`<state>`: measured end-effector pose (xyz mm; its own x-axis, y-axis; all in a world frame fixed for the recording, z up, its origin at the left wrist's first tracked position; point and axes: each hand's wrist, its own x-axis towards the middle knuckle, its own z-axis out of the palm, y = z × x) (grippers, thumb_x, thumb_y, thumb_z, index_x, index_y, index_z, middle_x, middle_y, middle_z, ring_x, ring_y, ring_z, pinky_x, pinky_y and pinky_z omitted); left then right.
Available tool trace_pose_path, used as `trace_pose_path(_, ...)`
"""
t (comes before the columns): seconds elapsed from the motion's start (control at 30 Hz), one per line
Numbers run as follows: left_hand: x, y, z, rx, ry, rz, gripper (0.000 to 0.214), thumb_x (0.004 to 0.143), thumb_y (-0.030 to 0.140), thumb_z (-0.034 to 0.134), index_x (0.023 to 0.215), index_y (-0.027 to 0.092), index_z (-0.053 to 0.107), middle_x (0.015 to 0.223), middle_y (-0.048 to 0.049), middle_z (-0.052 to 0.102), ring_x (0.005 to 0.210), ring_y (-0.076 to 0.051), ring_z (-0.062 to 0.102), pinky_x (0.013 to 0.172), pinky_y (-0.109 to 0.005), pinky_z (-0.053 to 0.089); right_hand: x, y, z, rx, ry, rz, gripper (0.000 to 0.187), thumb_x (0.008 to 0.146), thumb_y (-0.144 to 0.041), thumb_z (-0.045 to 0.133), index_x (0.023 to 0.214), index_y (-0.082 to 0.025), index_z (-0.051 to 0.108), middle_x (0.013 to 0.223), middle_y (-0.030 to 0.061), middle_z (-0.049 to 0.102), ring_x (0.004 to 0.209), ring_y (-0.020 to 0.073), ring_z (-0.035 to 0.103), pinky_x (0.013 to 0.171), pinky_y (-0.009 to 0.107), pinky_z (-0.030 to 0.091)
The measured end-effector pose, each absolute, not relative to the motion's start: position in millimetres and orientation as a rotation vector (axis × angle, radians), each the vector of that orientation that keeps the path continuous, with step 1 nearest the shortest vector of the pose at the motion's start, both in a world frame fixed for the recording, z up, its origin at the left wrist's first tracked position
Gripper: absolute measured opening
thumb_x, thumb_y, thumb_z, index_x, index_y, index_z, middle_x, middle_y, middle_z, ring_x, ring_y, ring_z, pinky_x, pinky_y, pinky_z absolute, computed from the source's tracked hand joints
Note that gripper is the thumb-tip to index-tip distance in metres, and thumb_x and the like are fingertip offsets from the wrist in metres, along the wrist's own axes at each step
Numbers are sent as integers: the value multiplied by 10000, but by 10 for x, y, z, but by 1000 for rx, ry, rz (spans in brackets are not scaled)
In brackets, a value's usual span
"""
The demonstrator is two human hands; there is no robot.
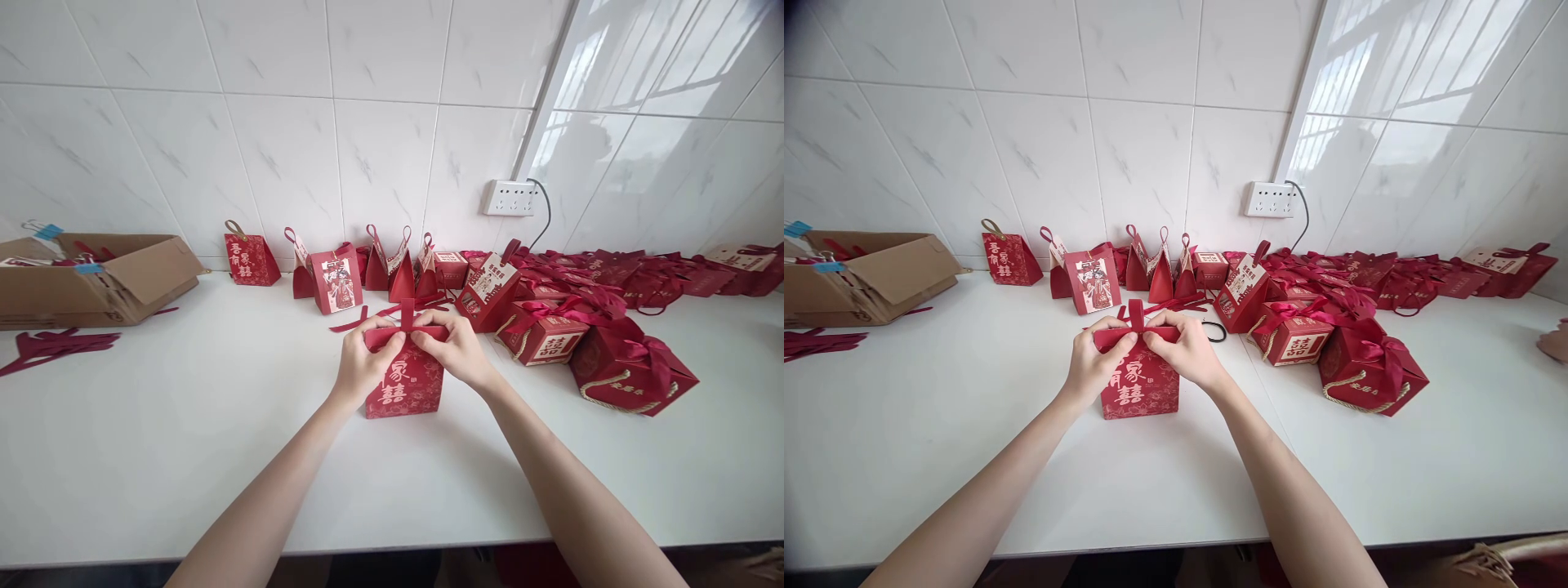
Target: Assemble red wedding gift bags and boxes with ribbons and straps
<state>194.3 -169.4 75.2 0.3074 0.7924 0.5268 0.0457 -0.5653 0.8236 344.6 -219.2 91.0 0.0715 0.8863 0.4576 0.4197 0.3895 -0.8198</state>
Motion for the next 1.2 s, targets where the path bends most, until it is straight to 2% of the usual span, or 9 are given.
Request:
trace_pose_path(0.3,1949,-1695,736,1819,686,1309,132,748,280,617,674,186,560,721,9,642,714,-153,610,664,-241,470,3447,-2192,908,-1209,-1518,556,73,728,-223,547,685,-168,567,688,-18,607,611,110,538,545,205,399)
trace_pose_path(0.53,1942,-1706,735,1797,701,1294,152,746,302,619,669,183,566,659,15,622,654,-146,595,619,-236,466,3436,-2191,906,-1215,-1513,551,72,723,-227,544,692,-165,565,710,-9,616,637,119,548,567,212,416)
trace_pose_path(0.8,1945,-1724,770,1810,743,1291,153,746,321,617,695,180,589,714,-9,651,698,-167,606,647,-257,474,3422,-2196,919,-1217,-1499,581,83,727,-235,548,697,-161,571,707,-2,621,637,124,555,569,222,427)
trace_pose_path(0.97,1911,-1693,733,1753,648,1228,157,771,330,583,725,180,577,631,17,565,604,-137,542,572,-238,430,3429,-2187,899,-1215,-1450,633,95,728,-250,573,692,-162,571,697,-8,617,618,119,559,545,214,420)
trace_pose_path(1.1,1836,-1715,821,1746,616,1050,164,797,344,560,811,182,584,657,16,542,603,-133,514,559,-235,408,3454,-2224,986,-1198,-1423,767,132,744,-281,601,703,-157,581,700,-9,610,606,110,555,543,210,418)
trace_pose_path(1.2,1739,-1868,957,1714,703,939,242,808,372,549,671,175,517,585,29,461,541,-114,453,512,-228,362,3427,-2383,1125,-1216,-1439,853,155,747,-297,622,702,-152,590,704,-2,603,620,112,558,564,215,425)
